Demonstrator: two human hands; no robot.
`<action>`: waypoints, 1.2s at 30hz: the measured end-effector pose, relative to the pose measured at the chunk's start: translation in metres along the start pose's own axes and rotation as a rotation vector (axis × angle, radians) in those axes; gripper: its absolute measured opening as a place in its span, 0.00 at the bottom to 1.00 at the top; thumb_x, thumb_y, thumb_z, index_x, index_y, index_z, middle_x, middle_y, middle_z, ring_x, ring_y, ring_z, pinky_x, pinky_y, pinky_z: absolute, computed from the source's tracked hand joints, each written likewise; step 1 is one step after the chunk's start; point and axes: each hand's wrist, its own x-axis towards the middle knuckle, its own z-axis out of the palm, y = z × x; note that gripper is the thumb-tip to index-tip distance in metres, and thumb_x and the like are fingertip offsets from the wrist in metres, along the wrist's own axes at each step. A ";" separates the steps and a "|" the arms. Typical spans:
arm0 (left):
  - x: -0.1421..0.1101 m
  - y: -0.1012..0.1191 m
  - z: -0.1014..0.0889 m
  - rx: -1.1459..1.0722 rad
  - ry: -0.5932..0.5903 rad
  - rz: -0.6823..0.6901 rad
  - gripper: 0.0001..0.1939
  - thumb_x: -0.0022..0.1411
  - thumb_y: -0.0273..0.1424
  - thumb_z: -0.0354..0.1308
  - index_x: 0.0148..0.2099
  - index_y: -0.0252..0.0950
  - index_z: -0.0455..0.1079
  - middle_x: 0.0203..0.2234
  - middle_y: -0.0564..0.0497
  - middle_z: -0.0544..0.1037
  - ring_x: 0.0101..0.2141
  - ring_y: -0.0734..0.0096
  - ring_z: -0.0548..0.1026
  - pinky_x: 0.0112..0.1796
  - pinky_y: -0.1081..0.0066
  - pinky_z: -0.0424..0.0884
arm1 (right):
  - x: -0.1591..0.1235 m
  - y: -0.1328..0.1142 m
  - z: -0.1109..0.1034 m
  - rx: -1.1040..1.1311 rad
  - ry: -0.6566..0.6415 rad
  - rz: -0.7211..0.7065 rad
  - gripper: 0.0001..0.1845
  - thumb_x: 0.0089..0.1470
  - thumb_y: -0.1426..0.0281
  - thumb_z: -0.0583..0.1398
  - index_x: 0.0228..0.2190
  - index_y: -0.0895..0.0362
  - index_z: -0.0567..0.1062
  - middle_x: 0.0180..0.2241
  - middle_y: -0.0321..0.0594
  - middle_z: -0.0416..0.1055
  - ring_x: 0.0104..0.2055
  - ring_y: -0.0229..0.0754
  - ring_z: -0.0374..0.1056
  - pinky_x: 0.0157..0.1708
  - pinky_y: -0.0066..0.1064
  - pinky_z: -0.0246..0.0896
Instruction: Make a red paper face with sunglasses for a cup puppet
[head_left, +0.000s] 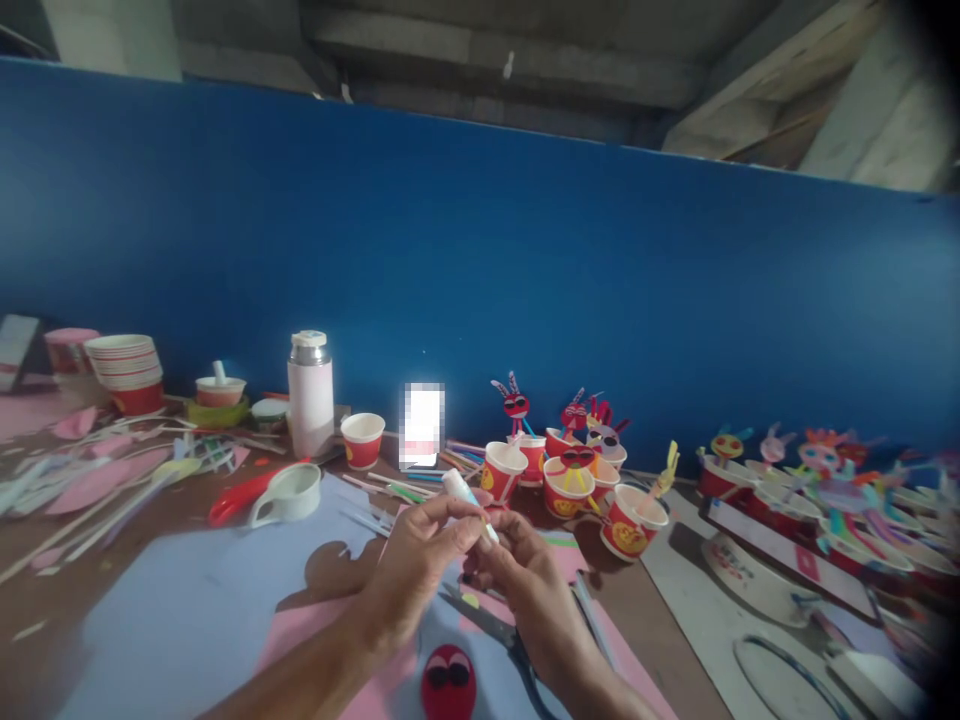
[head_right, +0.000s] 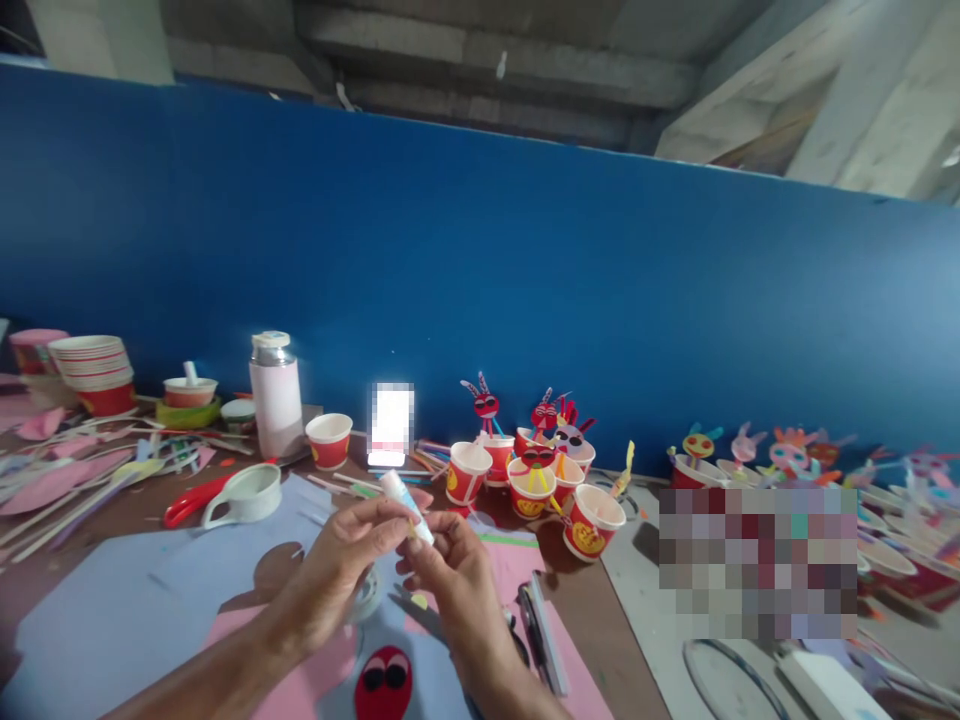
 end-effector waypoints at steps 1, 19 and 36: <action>0.000 -0.001 0.000 -0.011 -0.009 0.007 0.07 0.56 0.33 0.60 0.31 0.35 0.72 0.19 0.53 0.72 0.23 0.71 0.71 0.26 0.72 0.69 | 0.000 0.001 0.000 0.011 -0.023 0.007 0.16 0.47 0.61 0.66 0.31 0.59 0.69 0.25 0.33 0.69 0.25 0.31 0.65 0.27 0.23 0.59; -0.002 -0.001 0.001 -0.089 -0.004 -0.022 0.10 0.54 0.36 0.61 0.36 0.35 0.74 0.23 0.51 0.75 0.20 0.71 0.72 0.22 0.71 0.69 | -0.004 0.000 -0.003 -0.273 -0.147 -0.037 0.26 0.56 0.49 0.51 0.25 0.58 0.70 0.22 0.36 0.63 0.26 0.37 0.59 0.27 0.28 0.57; 0.001 -0.003 0.001 -0.222 0.014 -0.063 0.10 0.53 0.35 0.60 0.36 0.34 0.73 0.21 0.53 0.70 0.16 0.75 0.65 0.17 0.73 0.62 | 0.000 0.002 -0.002 -0.235 -0.179 -0.003 0.26 0.58 0.50 0.49 0.28 0.59 0.71 0.25 0.38 0.64 0.27 0.38 0.60 0.29 0.30 0.58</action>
